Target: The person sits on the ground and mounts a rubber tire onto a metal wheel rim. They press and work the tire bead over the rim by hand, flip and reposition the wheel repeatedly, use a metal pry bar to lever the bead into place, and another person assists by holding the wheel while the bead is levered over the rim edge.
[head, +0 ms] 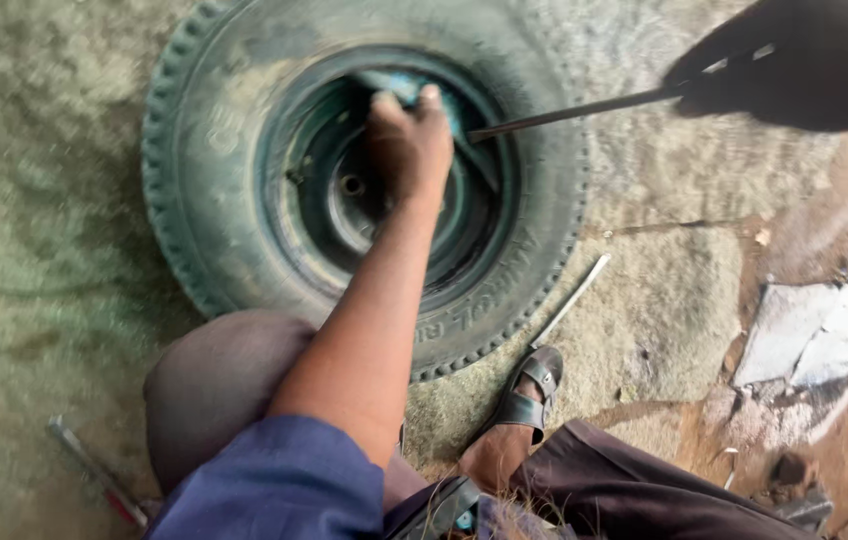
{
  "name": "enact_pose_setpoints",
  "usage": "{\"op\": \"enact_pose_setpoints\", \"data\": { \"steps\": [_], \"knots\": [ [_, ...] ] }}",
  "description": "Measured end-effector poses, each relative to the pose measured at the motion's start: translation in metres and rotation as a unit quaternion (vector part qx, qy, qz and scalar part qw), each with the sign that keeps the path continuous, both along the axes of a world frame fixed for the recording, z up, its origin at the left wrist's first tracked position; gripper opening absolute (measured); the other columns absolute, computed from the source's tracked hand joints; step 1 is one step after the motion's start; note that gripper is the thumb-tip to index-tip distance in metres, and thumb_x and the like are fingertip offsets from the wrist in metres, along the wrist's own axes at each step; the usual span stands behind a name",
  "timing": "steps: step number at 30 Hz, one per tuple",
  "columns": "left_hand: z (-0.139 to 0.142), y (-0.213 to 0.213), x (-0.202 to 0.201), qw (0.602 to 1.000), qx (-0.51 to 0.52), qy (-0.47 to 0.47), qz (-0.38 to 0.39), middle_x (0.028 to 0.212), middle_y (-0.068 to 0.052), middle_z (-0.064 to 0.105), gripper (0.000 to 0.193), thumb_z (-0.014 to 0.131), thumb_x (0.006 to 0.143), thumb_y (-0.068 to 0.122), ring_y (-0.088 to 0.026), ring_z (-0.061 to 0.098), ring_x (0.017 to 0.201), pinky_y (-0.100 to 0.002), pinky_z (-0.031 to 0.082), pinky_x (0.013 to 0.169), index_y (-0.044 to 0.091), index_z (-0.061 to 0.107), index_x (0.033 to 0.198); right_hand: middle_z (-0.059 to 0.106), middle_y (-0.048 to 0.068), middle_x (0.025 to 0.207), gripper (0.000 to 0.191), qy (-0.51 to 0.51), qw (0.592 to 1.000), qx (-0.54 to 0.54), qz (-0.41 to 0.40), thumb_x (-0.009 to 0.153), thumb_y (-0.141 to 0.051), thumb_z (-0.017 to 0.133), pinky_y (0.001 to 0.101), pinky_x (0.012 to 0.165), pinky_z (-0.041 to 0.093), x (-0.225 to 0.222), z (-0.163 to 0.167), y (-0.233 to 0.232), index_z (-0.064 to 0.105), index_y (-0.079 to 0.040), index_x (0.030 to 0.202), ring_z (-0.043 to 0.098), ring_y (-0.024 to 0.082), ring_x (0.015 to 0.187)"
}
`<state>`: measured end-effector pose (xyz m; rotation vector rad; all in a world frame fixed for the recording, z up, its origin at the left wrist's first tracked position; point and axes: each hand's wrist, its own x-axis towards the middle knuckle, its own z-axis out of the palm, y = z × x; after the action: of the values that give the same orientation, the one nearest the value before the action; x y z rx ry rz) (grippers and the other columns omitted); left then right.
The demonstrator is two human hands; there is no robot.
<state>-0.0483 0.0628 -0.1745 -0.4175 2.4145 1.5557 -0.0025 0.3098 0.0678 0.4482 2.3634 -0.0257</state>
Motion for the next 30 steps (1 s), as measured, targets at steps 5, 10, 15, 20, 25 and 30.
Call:
{"op": "enact_pose_setpoints", "data": {
  "steps": [5,10,15,20,25,30],
  "knots": [
    [0.008,-0.010,0.000,0.986,0.157,-0.048,0.002,0.076,-0.021,0.075,0.039,0.072,0.092,0.030,-0.031,0.077,0.064,-0.041,0.061,0.059,-0.006,0.060,0.083,0.074,0.000,0.075,0.030,0.010,0.958,0.138,0.250,0.100,-0.030,0.060,0.0313,0.043,0.048,0.048,0.019,-0.073,0.074,-0.036,0.126,0.061,0.014,0.053],
    [0.016,-0.013,-0.002,0.972,0.219,-0.085,0.026,0.076,-0.016,0.071,0.032,0.071,0.091,0.021,-0.024,0.074,0.056,-0.033,0.061,0.046,-0.007,0.056,0.087,0.057,0.000,0.057,0.032,0.102,0.992,0.022,-0.074,0.108,-0.034,0.048,0.0250,0.033,0.037,0.178,-0.023,-0.163,0.066,-0.008,0.114,0.046,0.009,0.039],
    [0.020,-0.013,0.003,0.965,0.240,-0.103,0.037,0.074,-0.016,0.072,0.027,0.067,0.095,0.021,-0.022,0.073,0.054,-0.032,0.058,0.047,-0.004,0.056,0.093,0.053,0.000,0.064,0.039,0.226,0.651,-0.350,-0.634,0.098,-0.034,0.062,0.0275,0.043,0.039,0.227,-0.076,-0.233,0.072,-0.002,0.118,0.049,0.011,0.048],
    [0.025,-0.021,0.016,0.962,0.253,-0.091,0.043,0.080,-0.018,0.077,0.020,0.066,0.095,0.017,-0.025,0.077,0.063,-0.034,0.060,0.057,-0.002,0.063,0.098,0.074,0.010,0.087,0.029,0.278,0.476,-0.480,-0.683,0.097,-0.026,0.057,0.0308,0.048,0.048,0.216,-0.121,-0.296,0.056,-0.003,0.116,0.064,0.018,0.059],
    [0.031,-0.034,0.026,0.989,0.099,0.103,-0.045,0.098,-0.017,0.077,0.023,0.071,0.089,0.013,-0.029,0.077,0.091,-0.038,0.059,0.078,0.001,0.068,0.108,0.070,0.009,0.089,0.038,0.348,0.678,-0.273,-0.587,0.095,-0.018,0.068,0.0287,0.055,0.052,0.207,-0.145,-0.317,0.056,-0.003,0.128,0.065,0.016,0.070],
    [0.037,-0.043,0.025,0.993,0.054,0.042,-0.097,0.096,-0.016,0.078,0.032,0.072,0.091,0.022,-0.031,0.075,0.095,-0.039,0.056,0.084,0.001,0.065,0.115,0.065,0.012,0.083,0.038,0.332,0.559,-0.434,-0.623,0.104,-0.021,0.064,0.0339,0.052,0.045,0.193,-0.151,-0.319,0.057,-0.002,0.136,0.058,0.022,0.063]
  ]
}}
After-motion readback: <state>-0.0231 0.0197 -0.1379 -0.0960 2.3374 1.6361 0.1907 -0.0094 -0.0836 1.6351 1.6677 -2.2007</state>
